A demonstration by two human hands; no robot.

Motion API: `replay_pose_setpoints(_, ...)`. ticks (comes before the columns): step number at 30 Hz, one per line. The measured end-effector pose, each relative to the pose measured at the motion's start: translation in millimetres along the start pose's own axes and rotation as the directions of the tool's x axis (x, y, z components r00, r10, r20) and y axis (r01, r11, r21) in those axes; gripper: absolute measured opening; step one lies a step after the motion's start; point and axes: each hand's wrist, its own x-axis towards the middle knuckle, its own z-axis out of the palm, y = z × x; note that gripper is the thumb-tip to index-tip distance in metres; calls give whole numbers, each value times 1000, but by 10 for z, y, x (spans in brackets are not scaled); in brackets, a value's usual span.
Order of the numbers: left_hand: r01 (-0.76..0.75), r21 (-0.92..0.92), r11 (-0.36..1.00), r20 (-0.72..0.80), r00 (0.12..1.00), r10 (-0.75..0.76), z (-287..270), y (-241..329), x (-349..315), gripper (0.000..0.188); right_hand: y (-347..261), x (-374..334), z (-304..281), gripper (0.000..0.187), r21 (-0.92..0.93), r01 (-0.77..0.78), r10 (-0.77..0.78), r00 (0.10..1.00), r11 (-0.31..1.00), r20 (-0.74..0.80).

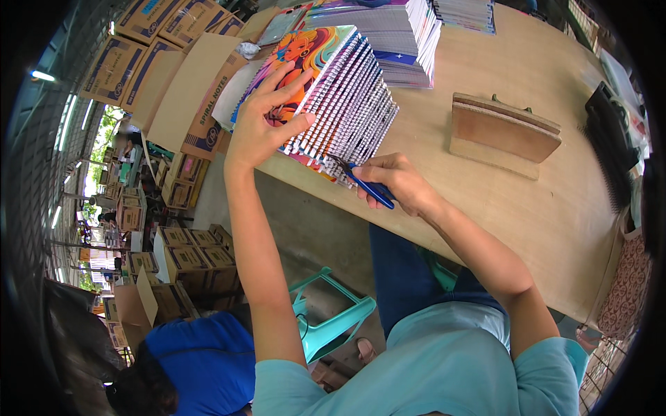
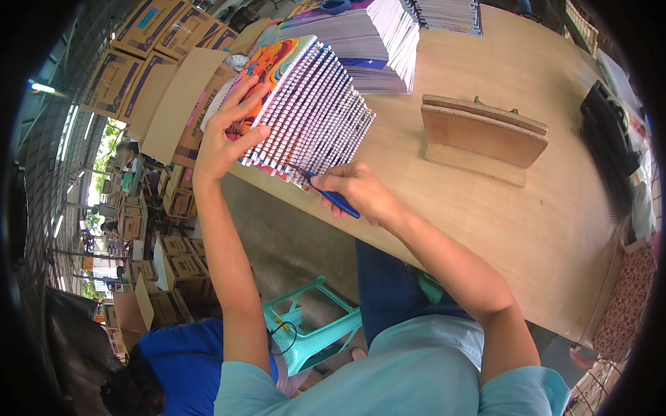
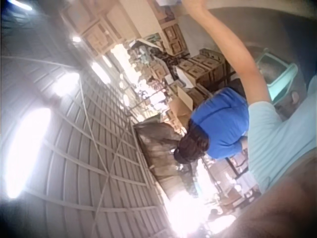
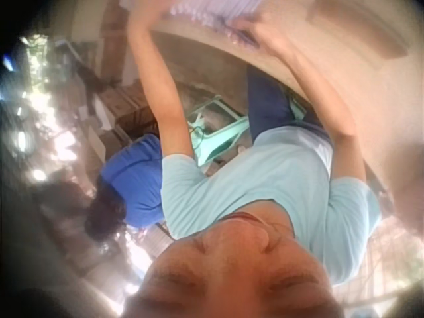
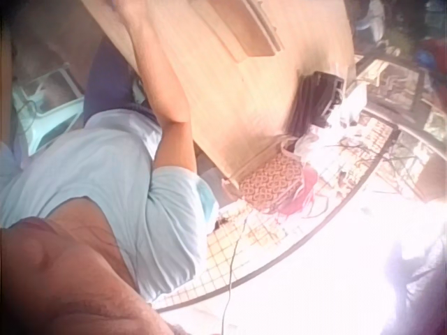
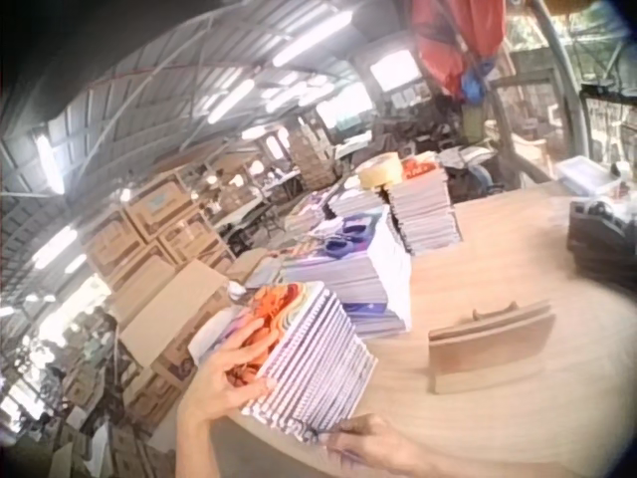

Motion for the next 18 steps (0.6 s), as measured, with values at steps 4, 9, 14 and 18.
replay_pose_setpoints(4,8,14,1000,2,1000,-8,-19,4,-11,61,78,-98,75,36,-452,340,-437,890,825,-127)
replay_pose_setpoints(9,13,6,1000,-10,1000,-13,-15,14,-14,61,165,-109,82,36,-785,384,-692,718,486,-77)
replay_pose_setpoints(14,10,11,1000,-5,1000,-10,-10,-8,-11,61,166,-45,74,34,-595,377,-530,842,709,-98)
replay_pose_setpoints(18,3,20,1000,-11,1000,-3,-9,-15,-14,61,76,44,-10,33,-4,-88,88,996,996,22)
